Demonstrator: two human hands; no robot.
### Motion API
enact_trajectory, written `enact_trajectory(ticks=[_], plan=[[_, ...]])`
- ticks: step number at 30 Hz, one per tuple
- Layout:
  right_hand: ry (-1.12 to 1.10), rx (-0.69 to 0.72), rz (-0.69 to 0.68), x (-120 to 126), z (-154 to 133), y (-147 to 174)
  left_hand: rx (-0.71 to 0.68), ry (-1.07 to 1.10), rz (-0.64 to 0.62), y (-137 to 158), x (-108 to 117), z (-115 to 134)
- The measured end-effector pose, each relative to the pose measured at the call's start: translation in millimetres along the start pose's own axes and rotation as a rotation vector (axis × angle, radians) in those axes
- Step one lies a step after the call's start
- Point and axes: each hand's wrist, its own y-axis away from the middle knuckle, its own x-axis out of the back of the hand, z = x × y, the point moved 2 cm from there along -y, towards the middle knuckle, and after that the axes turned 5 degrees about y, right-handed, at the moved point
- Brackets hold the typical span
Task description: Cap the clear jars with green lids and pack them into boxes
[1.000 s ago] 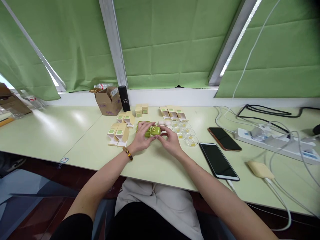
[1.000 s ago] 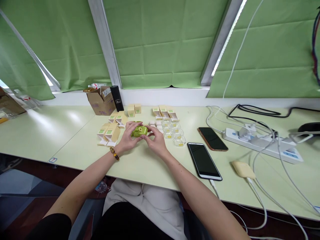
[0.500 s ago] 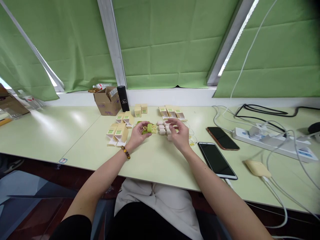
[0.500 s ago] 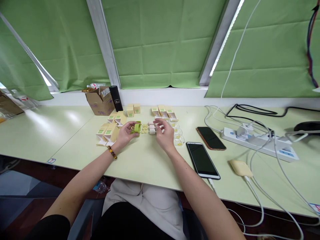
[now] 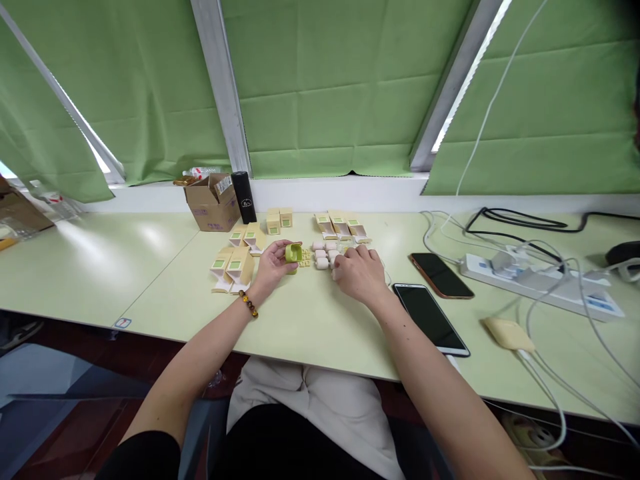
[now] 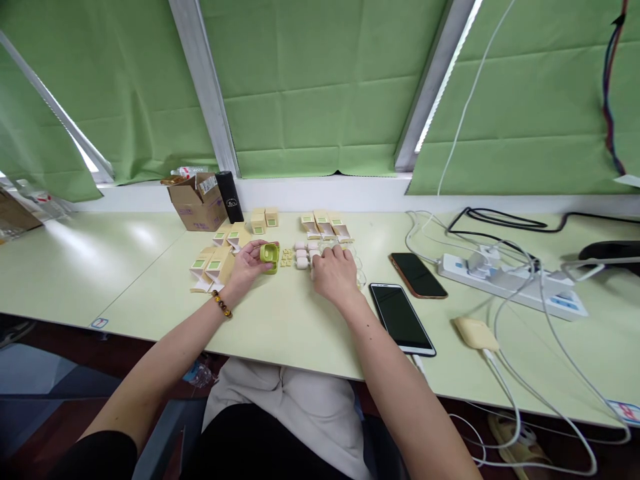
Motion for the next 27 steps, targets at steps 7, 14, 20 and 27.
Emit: enact_trajectory(ticks=[7,14,20,27], plan=[[-0.003,-0.006,-0.022,-3.4,0.0,-1.4,-0.030,-0.034,-0.026,-0.2,-0.2,-1.3],[-0.744,-0.188,-0.135,8.9,-8.4,-16.1,-0.027,0.011,-0.034,0.2,0.9,-2.0],[-1.586,-0.291,-0.152,13.7,-25.3,-17.3,-0.037,-0.002,-0.043,0.2,1.1,-1.4],[-1.701,-0.339,-0.104,18.7,-37.6,-14.0,-0.010,0.067,-0.036,1.1,-0.5,-0.7]])
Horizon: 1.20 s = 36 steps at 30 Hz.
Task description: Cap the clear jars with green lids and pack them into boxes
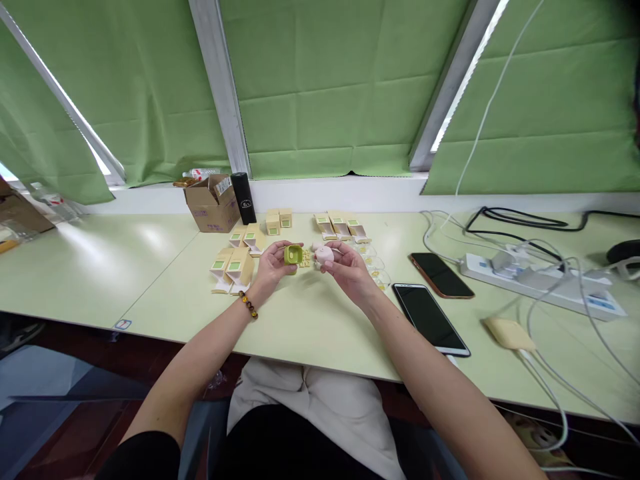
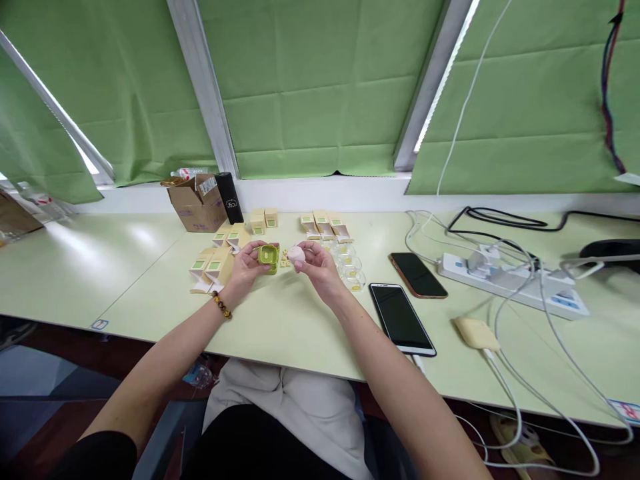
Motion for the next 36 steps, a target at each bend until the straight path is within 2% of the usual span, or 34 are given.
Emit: enact_trajectory(ticks=[11,17,21,36], plan=[[0.018,0.043,0.015,-12.4,10.0,1.0,-0.009,-0.004,-0.014,-0.4,-3.9,3.5],[0.143,0.030,0.143,-10.8,16.2,-2.0,0.002,-0.061,0.008,-0.2,-5.1,4.6],[0.162,0.005,0.183,-11.8,16.7,-3.0,-0.009,-0.124,0.005,0.2,-5.9,3.3],[0.305,0.023,0.116,-12.9,14.3,0.4,-0.133,-0.382,-0.031,4.6,-9.6,2.6]])
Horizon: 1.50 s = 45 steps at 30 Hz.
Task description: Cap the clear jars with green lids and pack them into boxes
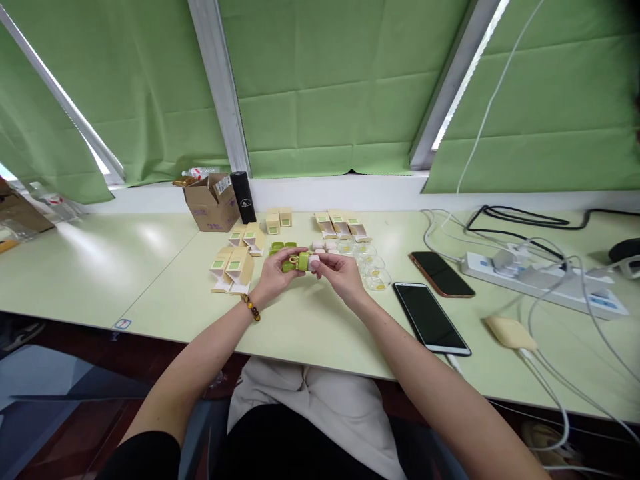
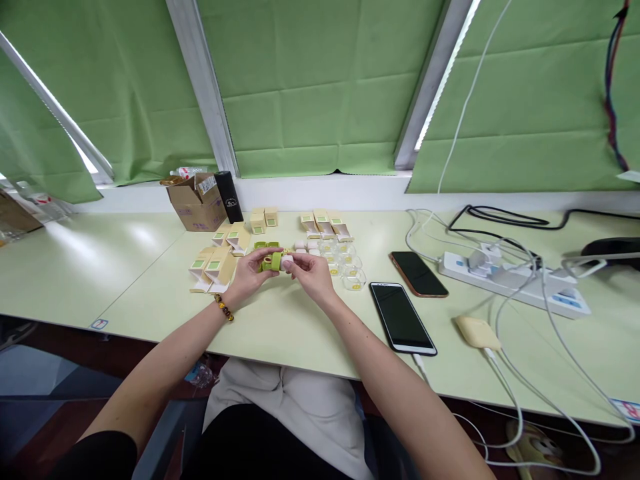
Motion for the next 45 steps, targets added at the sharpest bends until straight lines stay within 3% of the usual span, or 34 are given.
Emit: enact_trajectory(ticks=[16,21,29,35,45], plan=[[0.005,-0.017,-0.033,-2.0,3.9,0.2,-0.167,-0.177,-0.028,5.5,-2.0,4.4],[0.001,-0.003,0.005,-3.0,5.5,0.1,-0.155,-0.195,-0.028,6.4,-3.1,5.4],[-0.102,-0.083,0.046,-12.3,10.3,2.7,-0.261,-0.383,0.000,8.2,-8.3,14.0],[-0.106,-0.100,0.059,-11.6,10.1,2.3,-0.287,-0.427,-0.053,8.2,-9.1,12.7],[-0.121,-0.097,0.055,-11.2,9.8,3.4,-0.281,-0.381,0.000,5.9,-4.4,7.3]])
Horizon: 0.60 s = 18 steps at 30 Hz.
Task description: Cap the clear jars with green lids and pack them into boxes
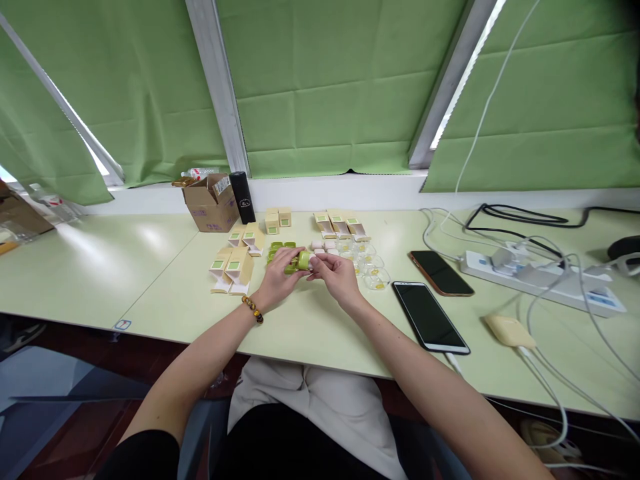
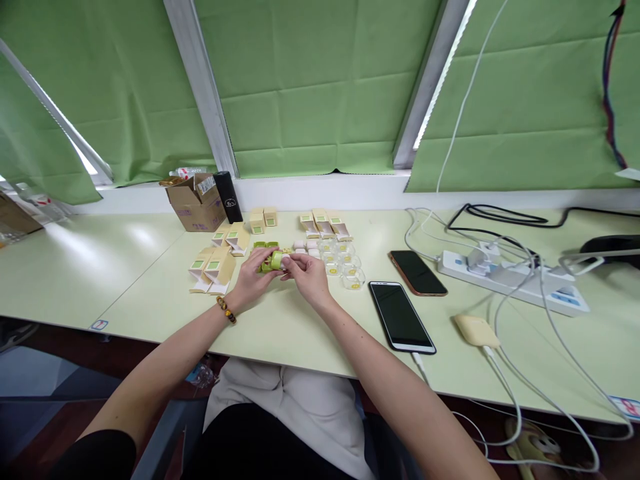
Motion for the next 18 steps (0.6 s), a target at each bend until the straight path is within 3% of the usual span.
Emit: enact_trajectory(ticks=[11,18], plan=[[-0.042,-0.059,0.019,-0.2,2.9,0.3,-0.010,-0.045,-0.022,2.0,-2.1,-0.2],[-0.003,-0.050,0.005,-0.5,3.9,1.4,-0.044,-0.101,-0.098,6.6,-6.7,4.2]])
